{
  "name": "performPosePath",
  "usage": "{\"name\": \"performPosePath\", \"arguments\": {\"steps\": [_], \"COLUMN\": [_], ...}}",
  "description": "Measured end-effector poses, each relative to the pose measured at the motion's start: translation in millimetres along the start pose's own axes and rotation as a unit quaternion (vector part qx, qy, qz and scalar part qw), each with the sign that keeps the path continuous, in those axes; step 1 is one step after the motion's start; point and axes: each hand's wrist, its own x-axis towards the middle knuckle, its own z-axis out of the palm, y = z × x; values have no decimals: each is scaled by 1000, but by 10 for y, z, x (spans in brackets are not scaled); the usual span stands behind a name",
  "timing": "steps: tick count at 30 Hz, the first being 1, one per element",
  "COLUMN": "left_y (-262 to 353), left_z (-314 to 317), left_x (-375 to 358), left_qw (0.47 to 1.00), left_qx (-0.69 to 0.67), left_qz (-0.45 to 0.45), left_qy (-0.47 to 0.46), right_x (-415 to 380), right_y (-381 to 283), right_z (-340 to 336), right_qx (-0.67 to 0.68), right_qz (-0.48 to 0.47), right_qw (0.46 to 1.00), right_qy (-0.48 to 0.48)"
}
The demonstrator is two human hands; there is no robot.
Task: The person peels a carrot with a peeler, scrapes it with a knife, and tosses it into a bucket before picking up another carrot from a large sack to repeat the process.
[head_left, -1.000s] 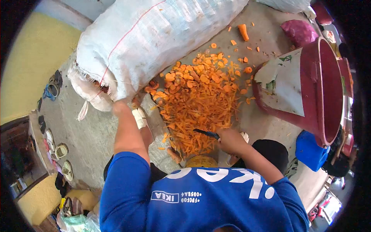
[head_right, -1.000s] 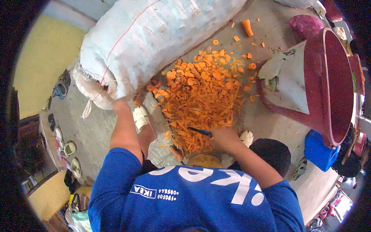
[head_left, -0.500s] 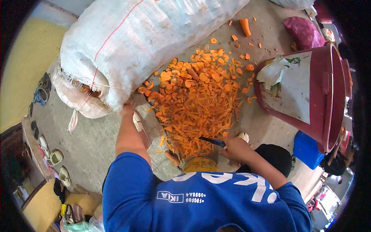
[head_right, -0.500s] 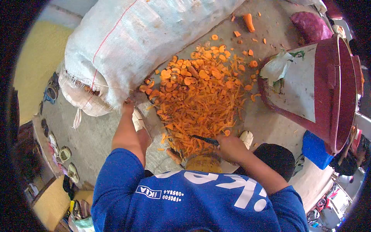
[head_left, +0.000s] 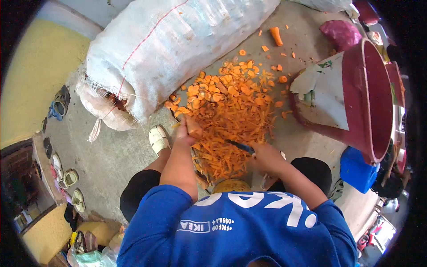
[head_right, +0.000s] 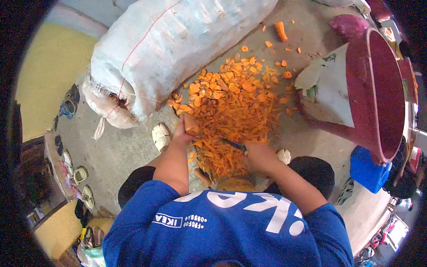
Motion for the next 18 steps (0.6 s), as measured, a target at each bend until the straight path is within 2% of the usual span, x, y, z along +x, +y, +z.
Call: {"name": "performPosePath", "arguments": {"steps": [2, 3, 6, 9, 10, 14, 18], "left_y": [-190, -227, -256, -246, -273, -415, -637], "left_z": [226, 480, 307, 725, 796, 941, 897], "left_x": [-270, -558, -355, -1061, -1240, -1941, -2267], "left_qw": [998, 988, 982, 970, 966, 952, 951], "left_qx": [66, 147, 173, 170, 194, 249, 219], "left_qz": [-8, -14, -49, -87, -67, -18, -26], "left_qy": [0, 40, -58, -151, -157, -175, -216], "right_x": [-31, -43, -86, -307, -352, -505, -563], "right_y": [-22, -11, 88, -102, -121, -182, -106], "right_z": [-41, -57, -28, -252, -278, -418, -555], "right_qx": [-1, -1, 44, 129, 184, 372, 590], "right_qz": [28, 42, -3, -10, -23, -74, -63], "right_qw": [999, 998, 994, 985, 975, 905, 777], "right_qy": [27, 42, 103, 113, 126, 193, 209]}}
